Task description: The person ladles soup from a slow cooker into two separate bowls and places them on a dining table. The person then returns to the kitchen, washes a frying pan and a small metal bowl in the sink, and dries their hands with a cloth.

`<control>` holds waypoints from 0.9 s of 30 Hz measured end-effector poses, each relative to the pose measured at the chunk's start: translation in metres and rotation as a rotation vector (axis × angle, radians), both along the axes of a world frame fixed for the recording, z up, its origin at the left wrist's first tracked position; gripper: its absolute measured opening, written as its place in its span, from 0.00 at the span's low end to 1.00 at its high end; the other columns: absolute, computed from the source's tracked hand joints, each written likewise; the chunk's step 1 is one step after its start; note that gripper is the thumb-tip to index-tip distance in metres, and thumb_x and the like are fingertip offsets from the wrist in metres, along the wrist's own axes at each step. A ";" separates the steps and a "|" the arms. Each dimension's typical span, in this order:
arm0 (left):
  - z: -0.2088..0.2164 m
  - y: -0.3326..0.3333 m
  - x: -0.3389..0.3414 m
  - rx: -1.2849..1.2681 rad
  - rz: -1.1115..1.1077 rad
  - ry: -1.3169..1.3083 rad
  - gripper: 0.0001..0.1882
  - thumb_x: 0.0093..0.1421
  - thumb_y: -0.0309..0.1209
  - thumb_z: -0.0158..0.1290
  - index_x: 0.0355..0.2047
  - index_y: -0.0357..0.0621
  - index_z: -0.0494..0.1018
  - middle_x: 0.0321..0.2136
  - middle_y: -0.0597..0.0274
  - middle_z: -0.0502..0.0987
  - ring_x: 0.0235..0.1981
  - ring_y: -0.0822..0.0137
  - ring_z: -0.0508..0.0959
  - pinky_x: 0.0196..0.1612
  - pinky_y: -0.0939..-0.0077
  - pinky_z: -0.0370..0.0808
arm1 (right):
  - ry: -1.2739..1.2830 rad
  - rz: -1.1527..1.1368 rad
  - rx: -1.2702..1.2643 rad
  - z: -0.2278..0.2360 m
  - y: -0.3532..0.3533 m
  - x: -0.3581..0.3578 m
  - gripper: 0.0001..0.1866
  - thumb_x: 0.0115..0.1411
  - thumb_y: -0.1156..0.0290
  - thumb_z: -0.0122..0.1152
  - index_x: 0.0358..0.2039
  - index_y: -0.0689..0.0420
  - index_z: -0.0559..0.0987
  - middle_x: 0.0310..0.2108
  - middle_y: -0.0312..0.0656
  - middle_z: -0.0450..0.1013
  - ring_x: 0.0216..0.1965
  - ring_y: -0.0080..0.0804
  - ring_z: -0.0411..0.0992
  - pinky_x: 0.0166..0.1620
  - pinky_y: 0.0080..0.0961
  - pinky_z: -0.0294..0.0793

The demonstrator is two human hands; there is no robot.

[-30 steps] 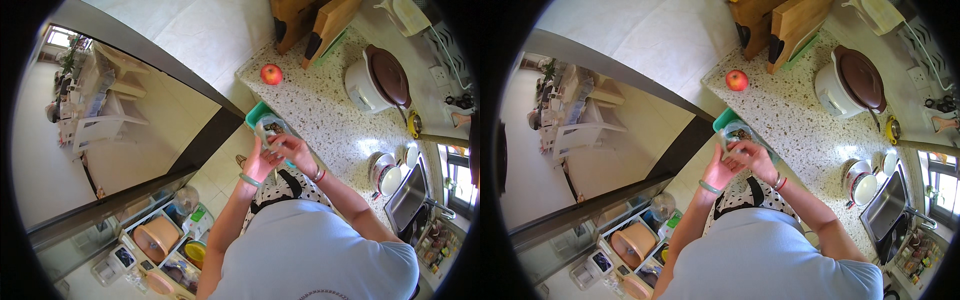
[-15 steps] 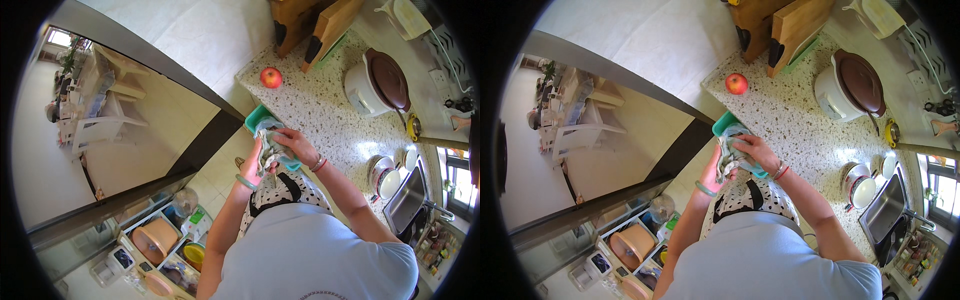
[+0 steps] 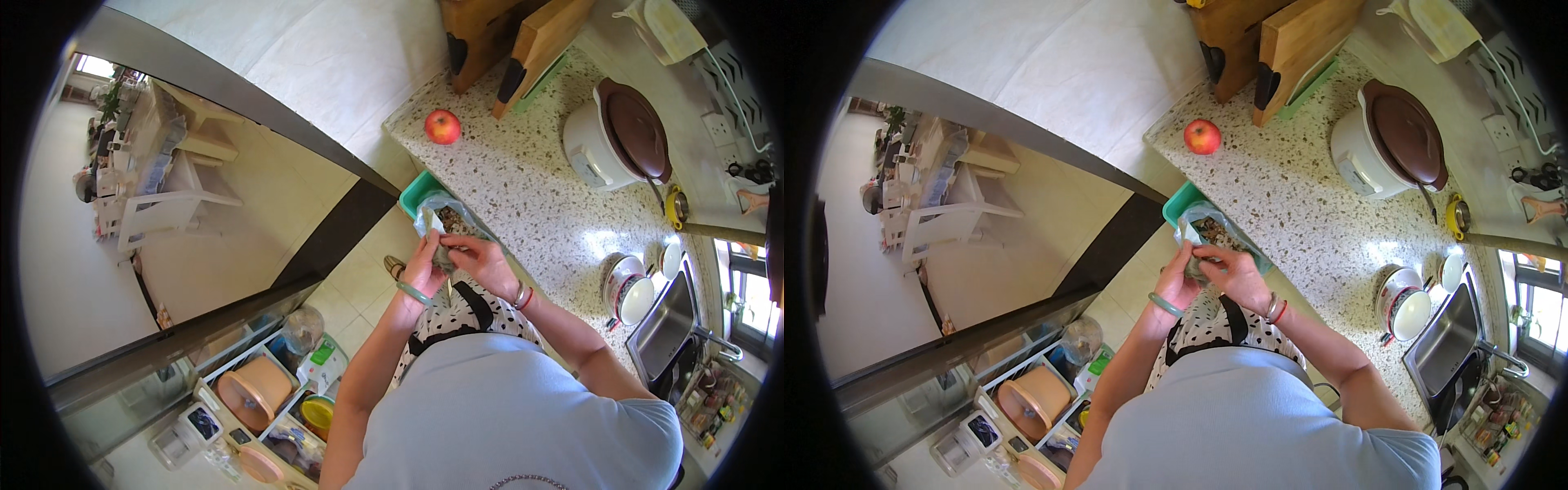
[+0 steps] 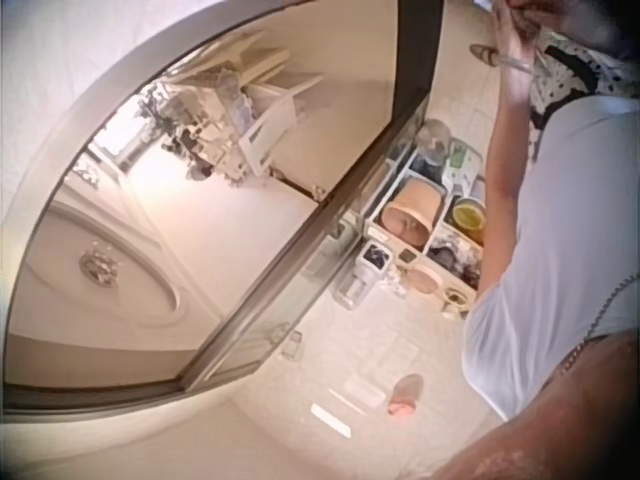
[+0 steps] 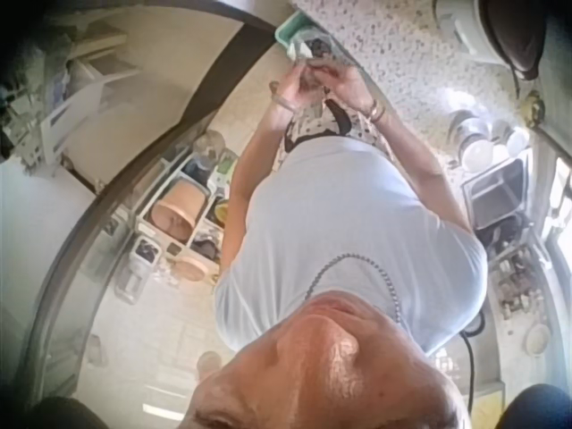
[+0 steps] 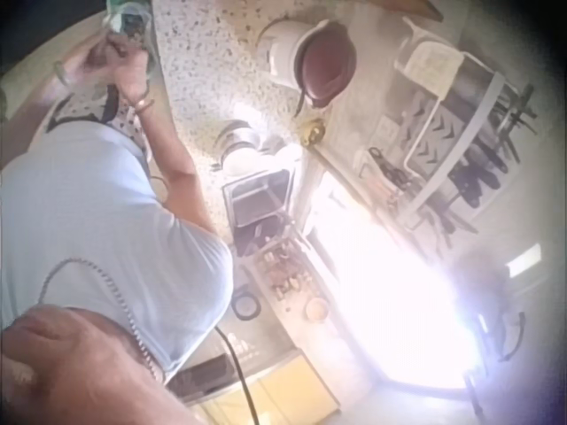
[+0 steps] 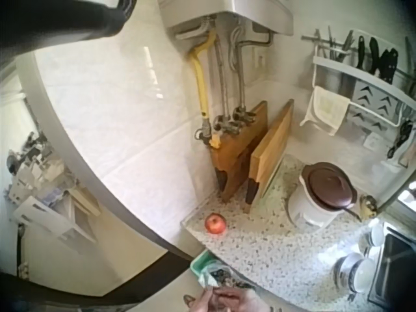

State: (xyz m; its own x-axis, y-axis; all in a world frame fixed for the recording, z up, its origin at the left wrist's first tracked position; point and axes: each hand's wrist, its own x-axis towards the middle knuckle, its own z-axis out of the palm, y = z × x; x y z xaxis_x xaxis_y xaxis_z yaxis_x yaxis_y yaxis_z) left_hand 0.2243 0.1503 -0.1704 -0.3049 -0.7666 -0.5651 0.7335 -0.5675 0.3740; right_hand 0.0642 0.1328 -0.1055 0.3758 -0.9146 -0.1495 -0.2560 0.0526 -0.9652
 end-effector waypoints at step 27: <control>-0.009 -0.015 -0.064 -0.215 -0.344 -0.510 0.29 0.69 0.30 0.45 0.68 0.50 0.51 0.63 0.65 0.59 0.55 0.70 0.69 0.51 0.71 0.72 | 0.779 -0.286 -0.436 -0.061 -0.082 -0.046 0.36 0.58 0.62 0.59 0.64 0.58 0.59 0.70 0.47 0.45 0.69 0.48 0.47 0.66 0.46 0.52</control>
State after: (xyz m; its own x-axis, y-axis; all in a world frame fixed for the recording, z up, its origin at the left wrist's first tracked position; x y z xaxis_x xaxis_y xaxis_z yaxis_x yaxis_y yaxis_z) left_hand 0.1605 0.1357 -0.1793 -0.2868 -0.7852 -0.5488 0.2236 -0.6119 0.7587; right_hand 0.0179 0.0513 -0.1670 0.0662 -0.9913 0.1134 -0.8718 -0.1127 -0.4768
